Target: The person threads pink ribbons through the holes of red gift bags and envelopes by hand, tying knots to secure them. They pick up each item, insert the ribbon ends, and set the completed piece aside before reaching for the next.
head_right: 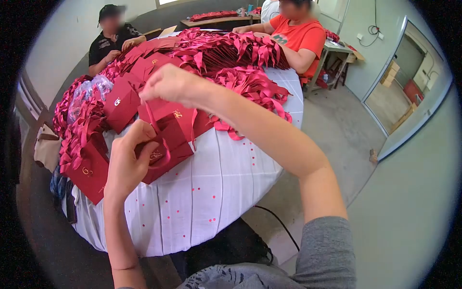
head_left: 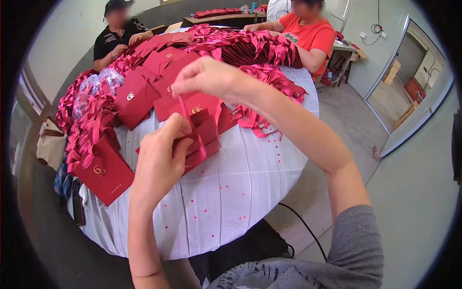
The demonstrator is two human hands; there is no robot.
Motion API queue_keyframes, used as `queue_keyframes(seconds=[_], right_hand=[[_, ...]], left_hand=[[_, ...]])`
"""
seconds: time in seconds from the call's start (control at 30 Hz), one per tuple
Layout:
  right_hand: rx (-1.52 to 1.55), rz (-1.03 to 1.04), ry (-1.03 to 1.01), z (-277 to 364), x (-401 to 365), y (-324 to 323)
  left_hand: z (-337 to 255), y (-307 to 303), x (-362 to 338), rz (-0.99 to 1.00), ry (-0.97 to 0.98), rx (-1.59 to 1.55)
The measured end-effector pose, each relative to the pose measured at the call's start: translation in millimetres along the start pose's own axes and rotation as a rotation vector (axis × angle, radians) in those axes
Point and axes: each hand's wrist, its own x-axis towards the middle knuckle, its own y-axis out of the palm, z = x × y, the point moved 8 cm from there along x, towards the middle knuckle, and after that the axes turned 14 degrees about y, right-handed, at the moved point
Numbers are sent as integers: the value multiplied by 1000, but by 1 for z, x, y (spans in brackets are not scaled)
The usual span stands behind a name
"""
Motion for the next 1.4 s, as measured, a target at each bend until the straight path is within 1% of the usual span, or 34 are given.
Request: queue_keyframes(seconds=[0.03, 0.07, 0.1, 0.17, 0.2, 0.23, 0.3, 0.33, 0.4, 0.43, 0.5, 0.53, 0.6, 0.63, 0.67, 0.73, 0.77, 0.8, 0.83, 0.87, 0.9, 1.03, 1.1, 1.23, 1.3, 1.33, 1.4], right_hand=[[-8, 45, 3, 6, 1, -2], [-19, 92, 3, 12, 1, -3], [-34, 83, -8, 14, 3, -6], [26, -31, 62, 8, 12, -19], [134, -33, 102, 4, 21, -25], [132, -32, 100, -1, 25, -28], [273, -95, -12, -3, 30, -41], [316, -37, 8, -11, 30, -37], [594, 169, -44, -22, 27, -21], [636, 273, -52, -26, 23, -14], [535, 437, -16, -40, 11, 4], [395, 402, -26, -46, 4, 9], [384, 488, -155, -39, -14, 22], [430, 532, -155, -37, -18, 24], [434, 531, -153, -34, -21, 25], [24, 334, -188, -25, -29, 26], [35, 270, -159, -23, -30, 26], [30, 271, -159, -20, -32, 29], [-67, 152, -140, -21, -30, 27], [-157, 32, -121, -21, -29, 24], [-192, -30, -147, -18, -32, 25], [-142, -32, -147, -22, -29, 26], [54, 29, -158, -23, -27, 27], [157, 11, -183, -33, -22, 29], [311, 70, -202, -34, -21, 31], [310, 74, -205, -35, -20, 31], [426, 84, -141, -43, -16, 31]], left_hand=[[-1, 0, 0, -4, 0, -2], [3, -1, -1, 0, -51, -17], [6, -2, -1, 7, -100, -31], [4, -2, -1, 6, -61, -37], [2, -2, -1, 3, -22, -46], [3, -2, -1, 1, -22, -45], [5, -7, -1, -27, -18, 40], [5, -11, -1, -32, -15, 48], [11, -12, -4, 36, -90, -12], [10, -14, -4, 31, -93, -8], [11, -10, -6, 65, -187, -125], [14, -9, -7, 63, -192, -126], [7, -12, -4, -3, -14, 8], [8, -12, -4, -1, -19, 7], [9, -11, -4, 22, -37, 67], [10, -7, -3, 45, -49, 121], [14, -6, -4, 31, -88, 131], [19, -6, -6, 16, -130, 143], [20, -5, -6, 13, -132, 145], [16, -4, -5, -8, -83, 154], [13, -4, -5, -24, -32, 163], [11, 0, -3, 8, -38, 197], [9, 2, -4, 31, -18, 216], [8, 2, -3, 45, -11, 196], [11, 2, -4, 53, -41, 198], [11, 1, -3, 51, -42, 202], [12, 0, -3, 18, -33, 192]])
